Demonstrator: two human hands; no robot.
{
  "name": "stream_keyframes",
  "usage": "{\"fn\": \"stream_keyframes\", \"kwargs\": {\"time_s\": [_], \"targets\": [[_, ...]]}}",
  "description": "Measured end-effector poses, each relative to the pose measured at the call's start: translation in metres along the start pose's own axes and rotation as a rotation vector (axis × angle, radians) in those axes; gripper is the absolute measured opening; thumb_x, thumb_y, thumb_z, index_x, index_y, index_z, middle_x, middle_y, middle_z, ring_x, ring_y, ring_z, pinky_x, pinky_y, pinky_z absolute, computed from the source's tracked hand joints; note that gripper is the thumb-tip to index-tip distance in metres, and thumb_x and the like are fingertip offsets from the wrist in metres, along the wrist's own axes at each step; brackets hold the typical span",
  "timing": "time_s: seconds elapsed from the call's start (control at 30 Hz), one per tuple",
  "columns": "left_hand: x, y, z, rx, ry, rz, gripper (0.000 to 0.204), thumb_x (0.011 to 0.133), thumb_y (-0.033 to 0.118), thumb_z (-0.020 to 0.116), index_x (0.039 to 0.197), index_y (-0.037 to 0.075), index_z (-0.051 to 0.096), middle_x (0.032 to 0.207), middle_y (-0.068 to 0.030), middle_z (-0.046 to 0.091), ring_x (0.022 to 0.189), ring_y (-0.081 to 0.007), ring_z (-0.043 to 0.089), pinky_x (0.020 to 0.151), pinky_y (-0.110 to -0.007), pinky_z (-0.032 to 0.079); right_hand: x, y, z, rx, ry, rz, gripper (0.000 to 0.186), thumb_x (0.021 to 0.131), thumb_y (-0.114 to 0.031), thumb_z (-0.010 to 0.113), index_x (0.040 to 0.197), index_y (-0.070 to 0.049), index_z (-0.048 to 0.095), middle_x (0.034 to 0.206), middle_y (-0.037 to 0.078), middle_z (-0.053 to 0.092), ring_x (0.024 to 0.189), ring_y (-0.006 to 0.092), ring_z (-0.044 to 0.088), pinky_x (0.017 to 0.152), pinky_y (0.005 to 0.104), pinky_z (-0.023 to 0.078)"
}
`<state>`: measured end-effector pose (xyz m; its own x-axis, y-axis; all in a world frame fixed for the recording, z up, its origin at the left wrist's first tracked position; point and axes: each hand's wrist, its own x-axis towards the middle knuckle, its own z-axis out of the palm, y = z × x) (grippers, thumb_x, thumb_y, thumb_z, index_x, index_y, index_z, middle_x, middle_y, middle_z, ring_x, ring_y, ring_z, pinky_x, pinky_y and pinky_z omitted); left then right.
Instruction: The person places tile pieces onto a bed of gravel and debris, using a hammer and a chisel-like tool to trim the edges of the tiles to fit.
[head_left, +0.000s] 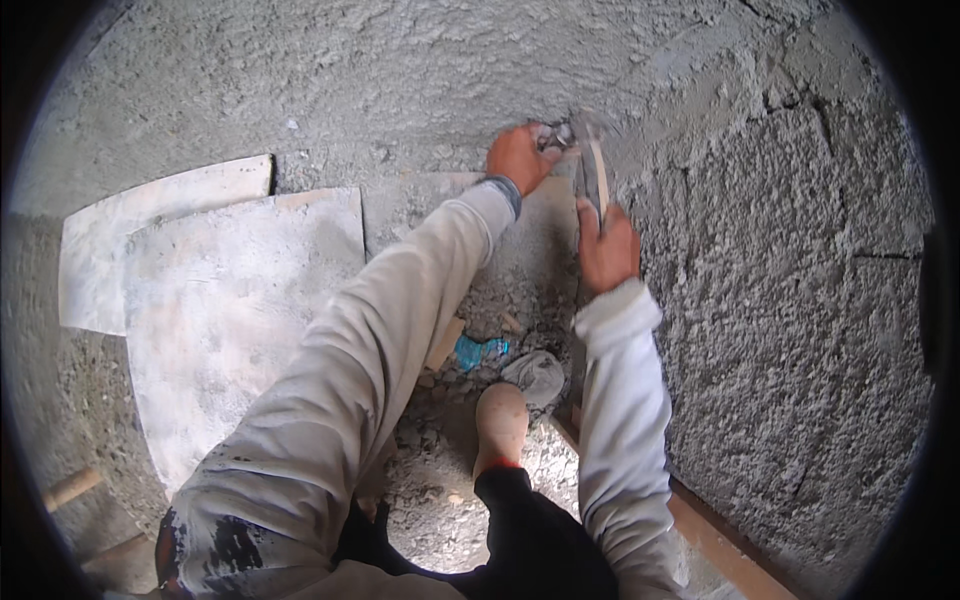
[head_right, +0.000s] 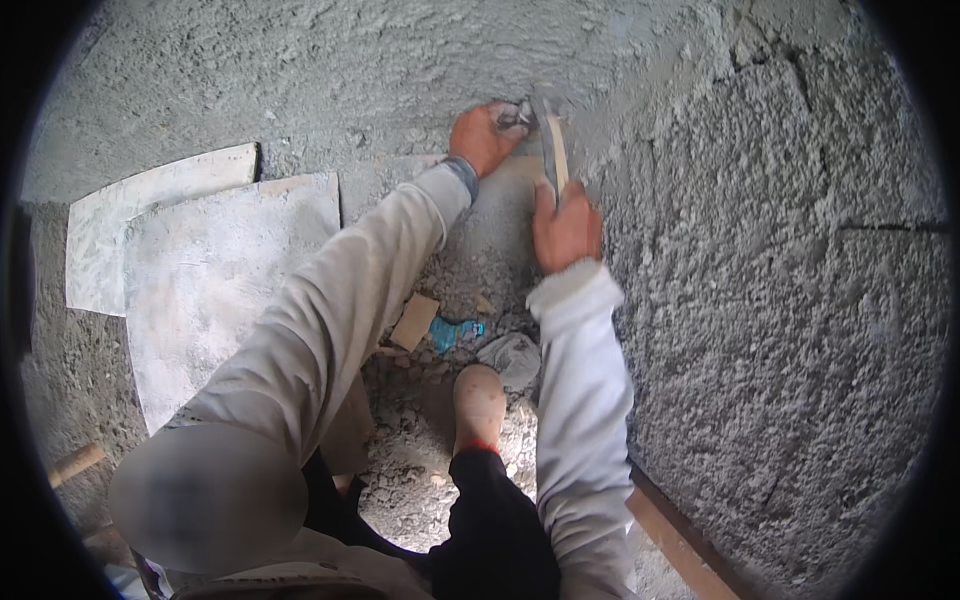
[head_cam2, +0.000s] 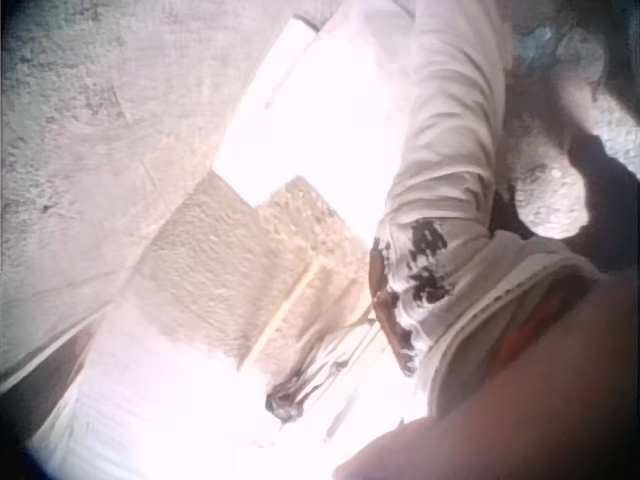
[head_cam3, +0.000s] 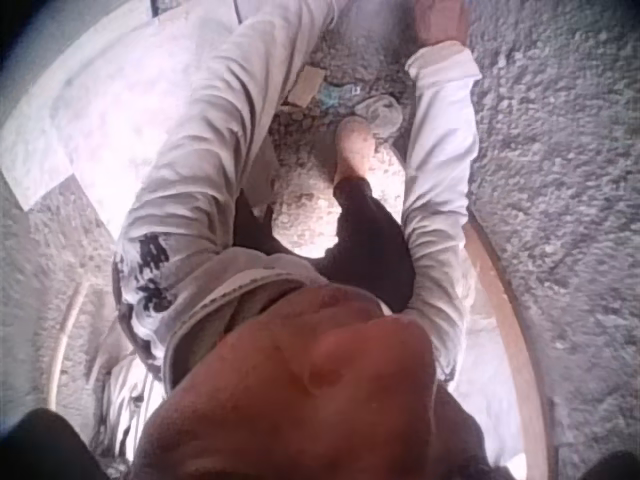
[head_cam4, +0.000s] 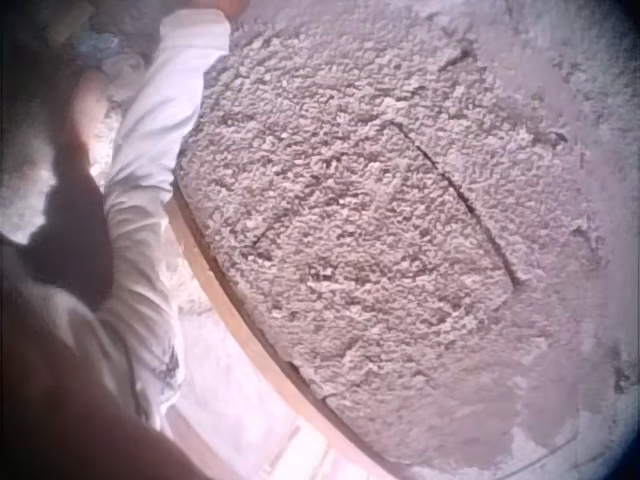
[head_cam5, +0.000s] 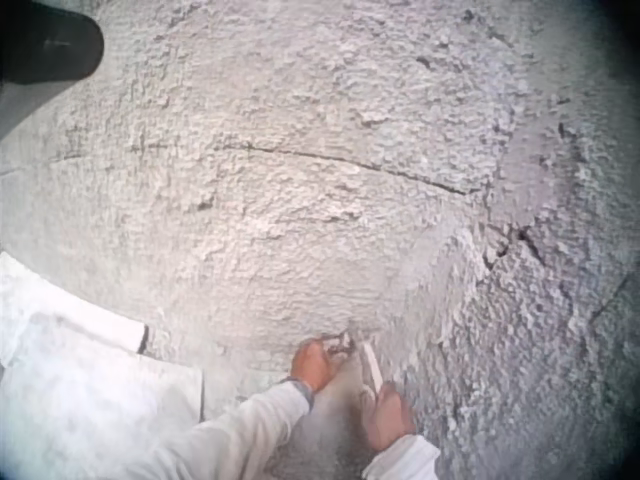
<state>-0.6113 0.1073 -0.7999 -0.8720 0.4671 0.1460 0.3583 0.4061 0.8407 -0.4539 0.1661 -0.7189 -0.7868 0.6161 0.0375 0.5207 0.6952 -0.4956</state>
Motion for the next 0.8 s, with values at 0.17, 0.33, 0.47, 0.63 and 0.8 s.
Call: {"fn": "stream_keyframes", "kwargs": {"time_s": [0.17, 0.33, 0.47, 0.63, 0.8], "targets": [[-0.005, 0.013, 0.016, 0.006, 0.115, -0.033, 0.036, 0.071, 0.028, 0.070, 0.098, 0.007, 0.062, 0.092, -0.0153, 0.064, 0.084, -0.0329, 0.061, 0.075, -0.040, 0.048, -0.097, 0.020, 0.000, 0.427, -0.014, 0.172, 0.038, 0.088, -0.033, 0.053, 0.082, 0.004, 0.053, 0.066, 0.027, 0.055, 0.065, 0.0449, 0.056, 0.057, 0.0443, 0.042], [-0.002, 0.019, 0.028, 0.135, 0.220, 0.026, 0.035, 0.074, 0.032, 0.068, 0.098, 0.006, 0.062, 0.094, -0.0157, 0.062, 0.084, -0.0340, 0.061, 0.075, -0.042, 0.048, -0.158, 0.054, 0.004, 0.366, -0.273, 0.289, 0.036, 0.087, -0.032, 0.055, 0.081, 0.003, 0.055, 0.063, 0.026, 0.055, 0.065, 0.0431, 0.058, 0.055, 0.0437, 0.042], [-0.002, 0.024, 0.031, 0.259, 0.091, -0.028, 0.035, 0.078, 0.035, 0.064, 0.096, 0.005, 0.062, 0.096, -0.0158, 0.062, 0.083, -0.0342, 0.061, 0.074, -0.043, 0.048, -0.176, 0.059, -0.001, 0.312, -0.318, 0.254, 0.033, 0.086, -0.031, 0.057, 0.083, 0.002, 0.055, 0.064, 0.026, 0.056, 0.066, 0.0450, 0.058, 0.054, 0.0468, 0.043], [-0.013, 0.033, 0.040, 0.406, 0.053, 0.021, 0.028, 0.081, 0.031, 0.059, 0.090, 0.005, 0.060, 0.092, -0.0154, 0.062, 0.078, -0.0333, 0.062, 0.071, -0.044, 0.049, -0.193, 0.065, 0.007, 0.279, -0.341, 0.167, 0.031, 0.085, -0.030, 0.057, 0.088, 0.001, 0.054, 0.069, 0.028, 0.058, 0.071, 0.0462, 0.057, 0.057, 0.0489, 0.045], [-0.025, 0.040, 0.049, 0.412, -0.020, 0.000, 0.023, 0.081, 0.026, 0.057, 0.089, 0.005, 0.059, 0.088, -0.0147, 0.061, 0.073, -0.0327, 0.063, 0.066, -0.044, 0.050, -0.194, 0.069, 0.024, 0.243, -0.324, 0.077, 0.033, 0.085, -0.031, 0.057, 0.087, 0.001, 0.054, 0.071, 0.029, 0.057, 0.073, 0.0461, 0.057, 0.058, 0.0505, 0.044]]}}
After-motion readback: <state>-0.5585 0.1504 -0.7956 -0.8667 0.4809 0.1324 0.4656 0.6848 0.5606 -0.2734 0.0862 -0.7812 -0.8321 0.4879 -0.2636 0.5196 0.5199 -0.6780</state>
